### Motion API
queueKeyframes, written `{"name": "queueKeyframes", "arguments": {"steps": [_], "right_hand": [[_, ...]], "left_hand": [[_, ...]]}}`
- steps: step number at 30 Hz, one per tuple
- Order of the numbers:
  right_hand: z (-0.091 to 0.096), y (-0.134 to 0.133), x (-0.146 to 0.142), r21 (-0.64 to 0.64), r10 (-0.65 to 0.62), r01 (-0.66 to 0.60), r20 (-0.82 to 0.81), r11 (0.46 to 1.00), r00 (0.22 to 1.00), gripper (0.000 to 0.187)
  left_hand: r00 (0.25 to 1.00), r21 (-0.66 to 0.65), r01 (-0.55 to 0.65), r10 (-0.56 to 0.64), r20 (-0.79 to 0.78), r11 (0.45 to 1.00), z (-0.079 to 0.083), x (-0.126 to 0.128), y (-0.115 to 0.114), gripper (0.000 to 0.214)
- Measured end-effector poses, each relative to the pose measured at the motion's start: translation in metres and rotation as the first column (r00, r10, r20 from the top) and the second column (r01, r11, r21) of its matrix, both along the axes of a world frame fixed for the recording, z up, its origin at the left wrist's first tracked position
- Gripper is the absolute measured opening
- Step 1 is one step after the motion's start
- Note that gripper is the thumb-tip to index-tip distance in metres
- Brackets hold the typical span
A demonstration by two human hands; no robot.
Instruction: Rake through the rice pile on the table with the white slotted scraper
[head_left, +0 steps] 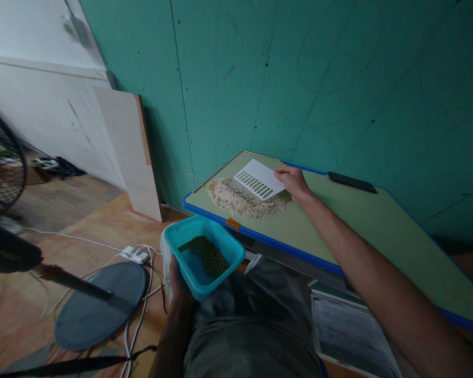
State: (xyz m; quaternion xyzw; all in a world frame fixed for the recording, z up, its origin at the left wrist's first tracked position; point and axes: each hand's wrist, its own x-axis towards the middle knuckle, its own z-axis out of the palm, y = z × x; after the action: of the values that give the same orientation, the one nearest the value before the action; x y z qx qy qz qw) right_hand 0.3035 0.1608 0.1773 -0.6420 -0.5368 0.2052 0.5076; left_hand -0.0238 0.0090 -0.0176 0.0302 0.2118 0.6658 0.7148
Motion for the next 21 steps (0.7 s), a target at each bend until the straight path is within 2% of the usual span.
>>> {"name": "queueKeyframes", "arguments": {"steps": [4, 9, 14, 21], "right_hand": [[0.0013, -0.0017, -0.0011, -0.011, 0.005, -0.005, -0.001, 1.0, 1.0, 0.023], [0.0018, -0.0026, -0.0033, -0.019, 0.01, -0.01, -0.004, 1.0, 1.0, 0.022], [0.0014, -0.0021, -0.0021, -0.02, 0.012, -0.013, -0.013, 1.0, 1.0, 0.023], [0.0024, -0.0022, -0.0017, -0.012, 0.018, -0.018, -0.028, 1.0, 0.999, 0.021]], "left_hand": [[1.0, -0.017, -0.028, 0.028, -0.01, 0.999, -0.0001, 0.0007, -0.0012, 0.037], [0.999, -0.059, -0.02, 0.019, -0.032, 0.998, -0.0003, 0.0007, -0.0021, 0.045], [0.999, -0.012, 0.037, -0.037, -0.005, 0.999, 0.0021, -0.0002, -0.0025, 0.044], [1.0, -0.018, -0.006, 0.006, -0.008, 1.0, 0.0013, 0.0018, -0.0032, 0.037]]}}
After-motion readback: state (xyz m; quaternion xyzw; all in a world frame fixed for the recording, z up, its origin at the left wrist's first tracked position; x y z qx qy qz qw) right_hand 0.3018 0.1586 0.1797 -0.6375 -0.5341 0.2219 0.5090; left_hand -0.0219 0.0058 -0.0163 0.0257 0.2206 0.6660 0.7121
